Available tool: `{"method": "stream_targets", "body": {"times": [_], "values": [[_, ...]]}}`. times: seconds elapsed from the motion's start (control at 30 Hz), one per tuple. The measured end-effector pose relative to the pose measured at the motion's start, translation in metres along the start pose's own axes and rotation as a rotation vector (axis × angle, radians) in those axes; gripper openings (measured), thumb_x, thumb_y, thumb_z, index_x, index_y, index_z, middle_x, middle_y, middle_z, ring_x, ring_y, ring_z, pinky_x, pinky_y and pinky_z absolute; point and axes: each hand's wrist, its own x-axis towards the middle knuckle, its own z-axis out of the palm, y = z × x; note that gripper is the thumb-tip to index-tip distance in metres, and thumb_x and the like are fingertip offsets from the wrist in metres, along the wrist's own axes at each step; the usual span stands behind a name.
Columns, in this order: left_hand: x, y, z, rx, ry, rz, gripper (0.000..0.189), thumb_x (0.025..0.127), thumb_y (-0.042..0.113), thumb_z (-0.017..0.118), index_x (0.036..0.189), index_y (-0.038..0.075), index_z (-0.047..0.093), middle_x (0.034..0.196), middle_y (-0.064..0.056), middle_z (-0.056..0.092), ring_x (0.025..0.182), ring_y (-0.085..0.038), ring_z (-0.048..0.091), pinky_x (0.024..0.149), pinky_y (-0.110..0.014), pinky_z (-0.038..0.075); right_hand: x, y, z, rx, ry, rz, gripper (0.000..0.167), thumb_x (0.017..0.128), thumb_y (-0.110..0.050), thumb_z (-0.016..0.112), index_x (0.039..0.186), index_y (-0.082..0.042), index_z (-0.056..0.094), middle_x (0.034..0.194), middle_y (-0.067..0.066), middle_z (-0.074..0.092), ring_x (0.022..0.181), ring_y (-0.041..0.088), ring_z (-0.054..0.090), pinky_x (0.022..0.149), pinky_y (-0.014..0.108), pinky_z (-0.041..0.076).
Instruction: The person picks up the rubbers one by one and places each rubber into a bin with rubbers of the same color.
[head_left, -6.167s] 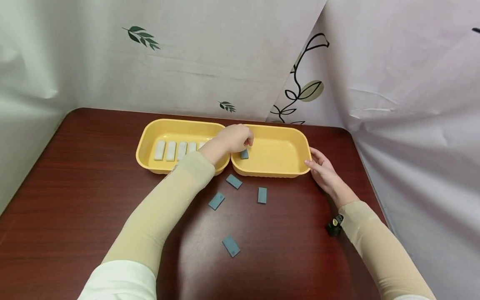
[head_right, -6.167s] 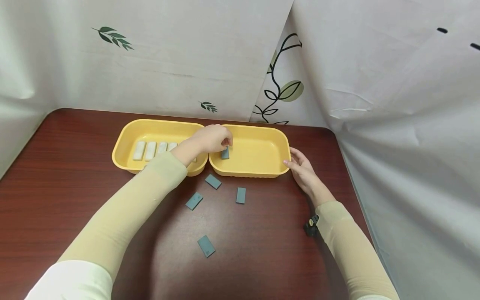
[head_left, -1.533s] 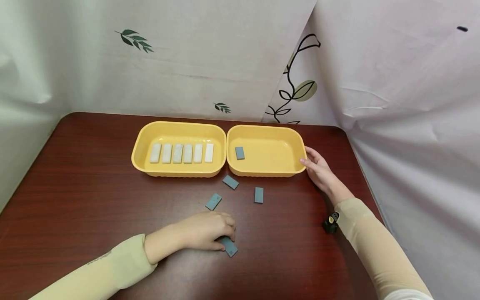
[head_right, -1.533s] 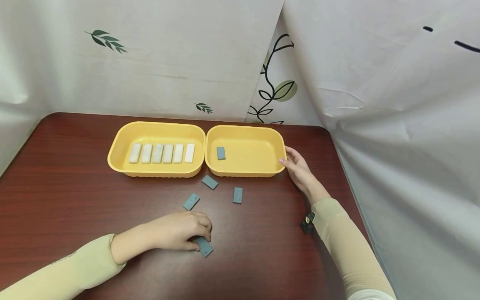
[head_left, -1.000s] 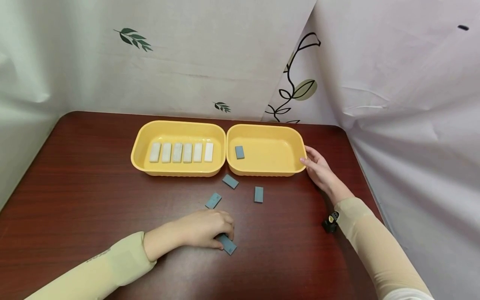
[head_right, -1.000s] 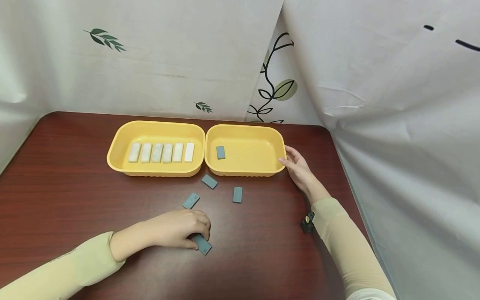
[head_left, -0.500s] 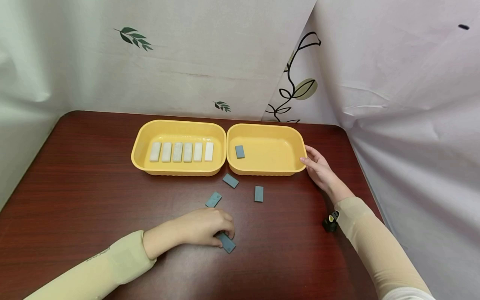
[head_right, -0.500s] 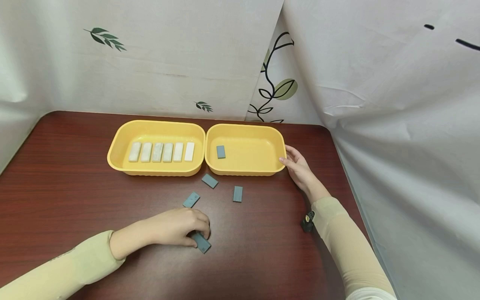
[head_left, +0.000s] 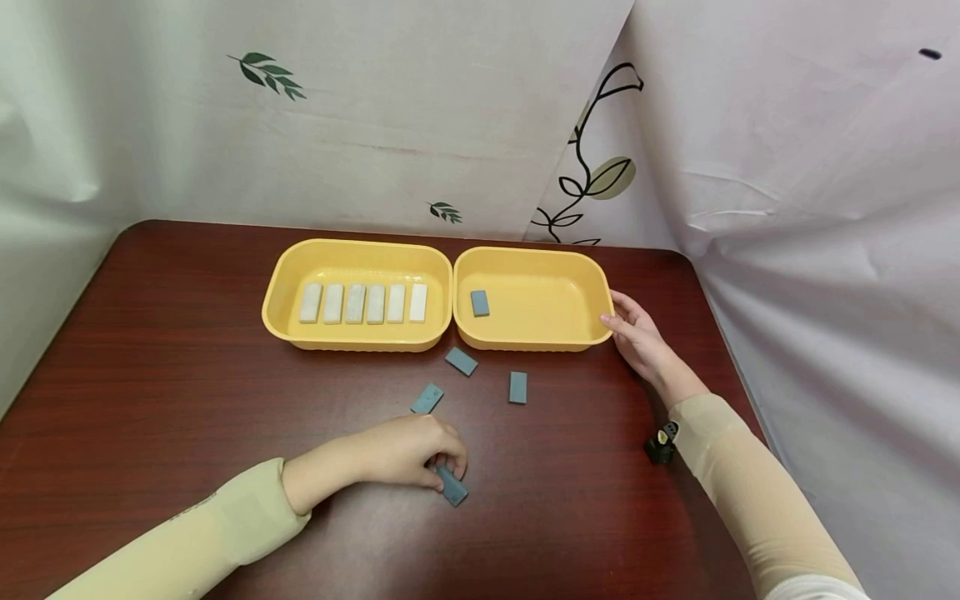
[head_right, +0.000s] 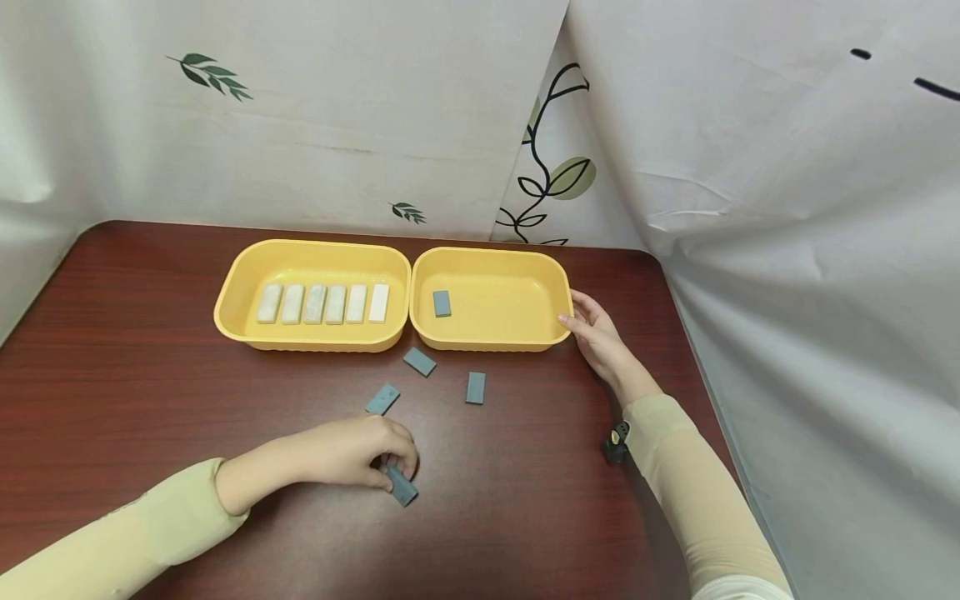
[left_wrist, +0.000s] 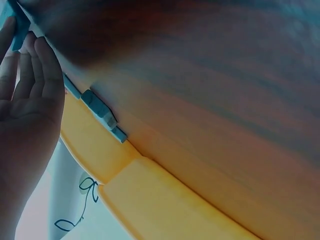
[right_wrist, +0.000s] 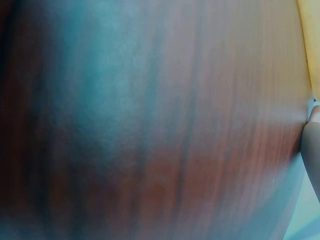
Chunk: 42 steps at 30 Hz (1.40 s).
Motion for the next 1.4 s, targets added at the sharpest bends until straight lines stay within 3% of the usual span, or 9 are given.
{"method": "stream_targets", "body": {"times": [0.23,0.47,0.73,0.9,1.13,1.4], "values": [[0.001,0.0,-0.001,-0.034,0.036,-0.01,0.018,0.09,0.009,0.086,0.096,0.023,0.076,0.093,0.014,0.067,0.08,0.003,0.056,0.072,-0.013,0.049,-0.001,-0.001,0.001,-0.003,-0.007,0.0,0.039,0.105,0.011,0.046,0.136,-0.012,0.053,0.13,-0.007,0.064,0.122,0.003,0.06,0.103,0.013,0.049],[0.002,-0.005,-0.004,-0.048,0.122,0.05,0.017,0.09,0.004,0.084,0.101,0.017,0.08,0.098,0.008,0.074,0.083,0.002,0.058,0.075,-0.016,0.054,0.0,0.0,0.0,-0.008,-0.01,0.005,0.041,0.104,0.011,0.045,0.138,-0.012,0.051,0.129,-0.009,0.064,0.122,0.002,0.06,0.103,0.013,0.049],[0.002,-0.006,-0.012,-0.048,0.203,0.039,0.018,0.09,0.002,0.084,0.103,0.014,0.081,0.102,0.004,0.077,0.088,-0.002,0.065,0.079,-0.019,0.057,-0.001,-0.001,0.0,-0.008,-0.008,0.006,0.04,0.105,0.01,0.046,0.136,-0.014,0.053,0.13,-0.009,0.064,0.123,0.001,0.06,0.103,0.013,0.049],[0.008,-0.005,-0.02,-0.14,0.289,0.026,0.019,0.086,0.003,0.088,0.101,0.013,0.08,0.094,0.003,0.077,0.081,0.001,0.065,0.075,-0.021,0.06,-0.003,-0.001,0.0,-0.007,-0.019,-0.003,0.038,0.106,0.009,0.047,0.135,-0.015,0.054,0.132,-0.009,0.062,0.124,0.001,0.06,0.103,0.012,0.049],[0.015,-0.005,-0.037,-0.35,0.388,-0.075,0.016,0.086,0.008,0.09,0.099,0.008,0.081,0.091,-0.001,0.08,0.08,-0.001,0.07,0.078,-0.025,0.063,0.0,0.0,-0.001,-0.001,-0.022,0.006,0.038,0.106,0.009,0.047,0.136,-0.014,0.053,0.134,-0.007,0.061,0.125,0.002,0.059,0.103,0.013,0.049],[0.028,-0.005,-0.064,-0.419,0.466,-0.115,0.017,0.086,0.003,0.088,0.101,0.003,0.082,0.096,-0.008,0.081,0.082,-0.009,0.073,0.08,-0.027,0.064,-0.001,0.0,-0.002,0.009,-0.029,-0.002,0.038,0.107,0.01,0.046,0.134,-0.016,0.055,0.132,-0.008,0.063,0.123,0.002,0.061,0.103,0.013,0.05]]}}
